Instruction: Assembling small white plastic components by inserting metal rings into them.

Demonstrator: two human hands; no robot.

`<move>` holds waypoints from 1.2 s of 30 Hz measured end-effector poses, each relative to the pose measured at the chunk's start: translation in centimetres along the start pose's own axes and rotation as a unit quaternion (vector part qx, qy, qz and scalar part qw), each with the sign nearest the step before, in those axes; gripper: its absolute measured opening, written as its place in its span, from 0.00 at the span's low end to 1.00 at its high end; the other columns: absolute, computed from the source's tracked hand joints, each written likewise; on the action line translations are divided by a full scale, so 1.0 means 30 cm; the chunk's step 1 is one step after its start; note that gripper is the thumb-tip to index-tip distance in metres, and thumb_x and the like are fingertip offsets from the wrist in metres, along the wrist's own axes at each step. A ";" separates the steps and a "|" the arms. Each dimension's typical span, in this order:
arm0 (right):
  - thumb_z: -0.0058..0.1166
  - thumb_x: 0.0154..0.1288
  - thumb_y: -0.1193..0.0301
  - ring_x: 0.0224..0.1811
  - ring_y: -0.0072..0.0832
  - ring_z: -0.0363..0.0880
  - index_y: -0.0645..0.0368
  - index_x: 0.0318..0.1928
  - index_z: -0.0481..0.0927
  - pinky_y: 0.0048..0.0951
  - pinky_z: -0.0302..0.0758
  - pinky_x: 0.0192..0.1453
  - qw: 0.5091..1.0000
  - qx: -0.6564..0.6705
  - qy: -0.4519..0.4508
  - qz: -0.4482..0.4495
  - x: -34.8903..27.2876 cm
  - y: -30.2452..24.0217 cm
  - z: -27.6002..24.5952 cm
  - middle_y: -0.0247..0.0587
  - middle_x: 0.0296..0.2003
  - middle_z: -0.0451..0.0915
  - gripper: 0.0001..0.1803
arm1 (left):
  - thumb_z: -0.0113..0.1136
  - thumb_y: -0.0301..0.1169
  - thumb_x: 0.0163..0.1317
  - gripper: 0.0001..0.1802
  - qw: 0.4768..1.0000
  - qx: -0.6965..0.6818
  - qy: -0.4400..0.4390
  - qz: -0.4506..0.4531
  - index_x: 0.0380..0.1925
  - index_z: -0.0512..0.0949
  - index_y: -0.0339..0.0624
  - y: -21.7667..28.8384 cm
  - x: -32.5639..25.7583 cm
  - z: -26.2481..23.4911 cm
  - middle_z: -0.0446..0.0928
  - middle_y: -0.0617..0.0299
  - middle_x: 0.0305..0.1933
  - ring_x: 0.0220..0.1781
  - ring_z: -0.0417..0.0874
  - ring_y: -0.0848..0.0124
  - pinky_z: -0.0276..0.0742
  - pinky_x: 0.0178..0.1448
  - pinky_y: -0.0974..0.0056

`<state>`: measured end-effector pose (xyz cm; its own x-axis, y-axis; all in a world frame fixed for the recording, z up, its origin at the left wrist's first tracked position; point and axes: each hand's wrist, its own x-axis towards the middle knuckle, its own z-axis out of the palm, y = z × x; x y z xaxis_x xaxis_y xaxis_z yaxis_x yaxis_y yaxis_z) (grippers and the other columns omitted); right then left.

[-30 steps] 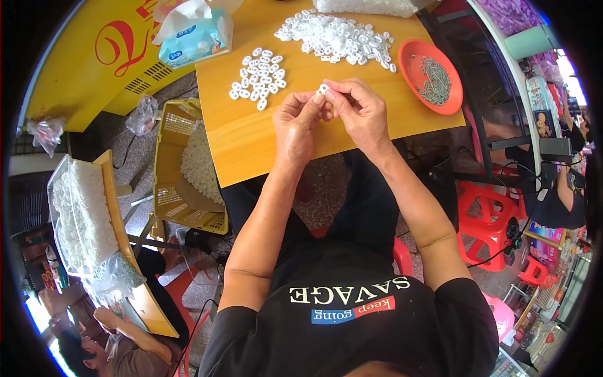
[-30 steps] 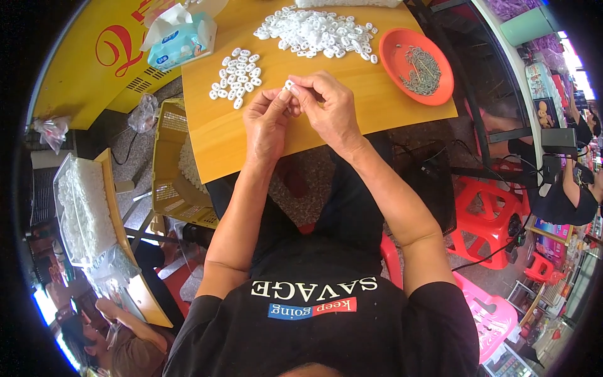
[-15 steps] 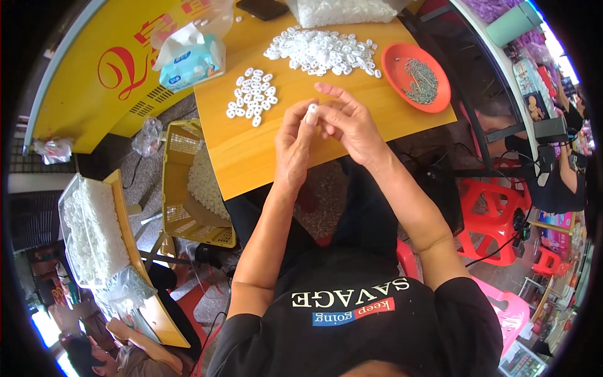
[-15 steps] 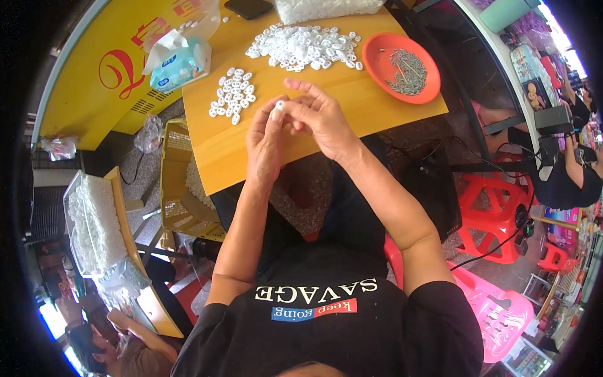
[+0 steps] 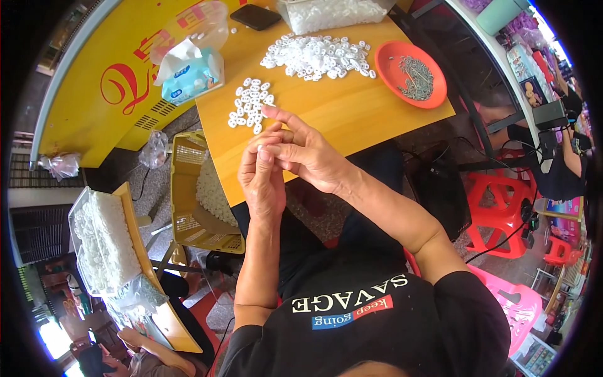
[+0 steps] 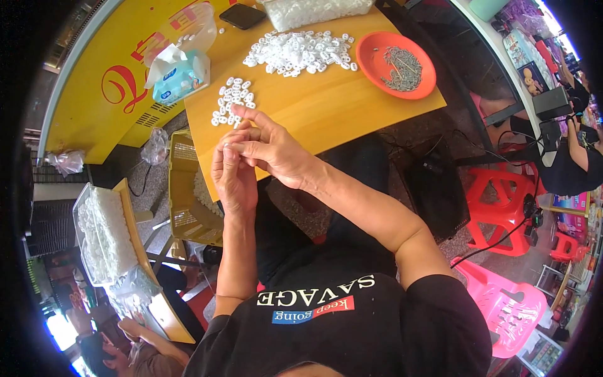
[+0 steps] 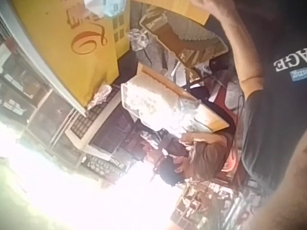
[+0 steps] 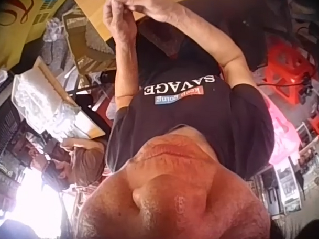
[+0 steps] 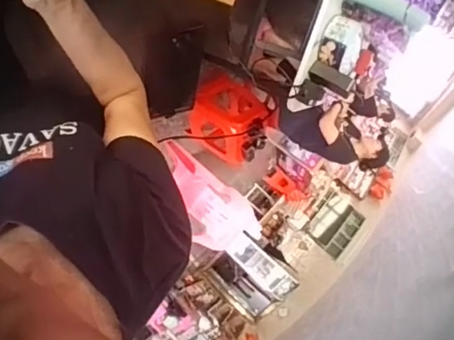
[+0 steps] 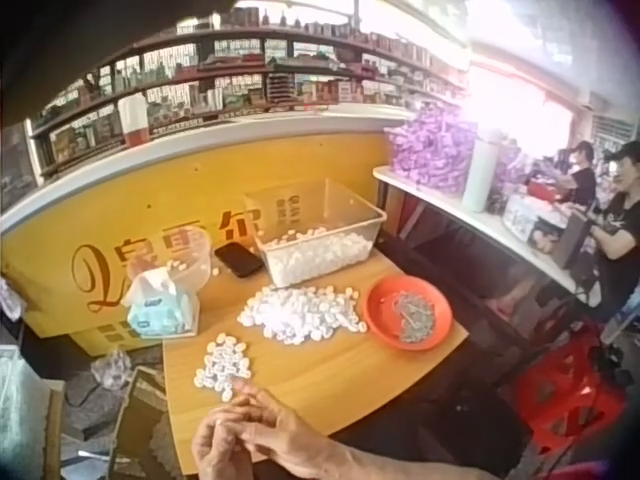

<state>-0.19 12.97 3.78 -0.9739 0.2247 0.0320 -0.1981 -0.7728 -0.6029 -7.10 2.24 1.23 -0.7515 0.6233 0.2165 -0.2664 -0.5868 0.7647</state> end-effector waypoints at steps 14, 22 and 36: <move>0.59 0.62 0.70 0.32 0.43 0.81 0.57 0.39 0.84 0.38 0.78 0.37 0.602 -0.737 0.151 -0.269 0.186 -0.242 -0.379 0.47 0.32 0.82 0.07 | 0.62 0.29 0.65 0.22 0.854 0.458 0.236 0.074 0.58 0.72 0.35 0.202 -0.004 -0.522 0.75 0.54 0.52 0.51 0.78 0.68 0.75 0.55 0.64; 0.59 0.62 0.70 0.34 0.45 0.81 0.55 0.39 0.84 0.41 0.78 0.38 0.446 -0.859 0.143 -0.209 0.194 -0.263 -0.420 0.42 0.34 0.80 0.06 | 0.57 0.23 0.66 0.24 0.833 0.493 0.217 0.129 0.62 0.68 0.36 0.171 -0.023 -0.407 0.69 0.54 0.59 0.55 0.76 0.66 0.75 0.56 0.63; 0.59 0.68 0.67 0.24 0.13 0.70 0.63 0.41 0.82 0.19 0.69 0.28 0.799 -0.511 0.303 -0.096 0.072 -0.262 -0.351 0.30 0.30 0.80 0.11 | 0.56 0.25 0.68 0.11 0.944 0.325 -0.031 -0.049 0.47 0.79 0.32 -0.180 0.134 0.068 0.82 0.58 0.37 0.37 0.83 0.73 0.78 0.44 0.70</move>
<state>0.44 25.79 0.20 -0.6426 0.7662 -0.0033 0.1588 0.1290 -0.9788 -7.47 8.97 -0.79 -0.6999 0.6992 0.1459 0.1091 -0.0971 0.9893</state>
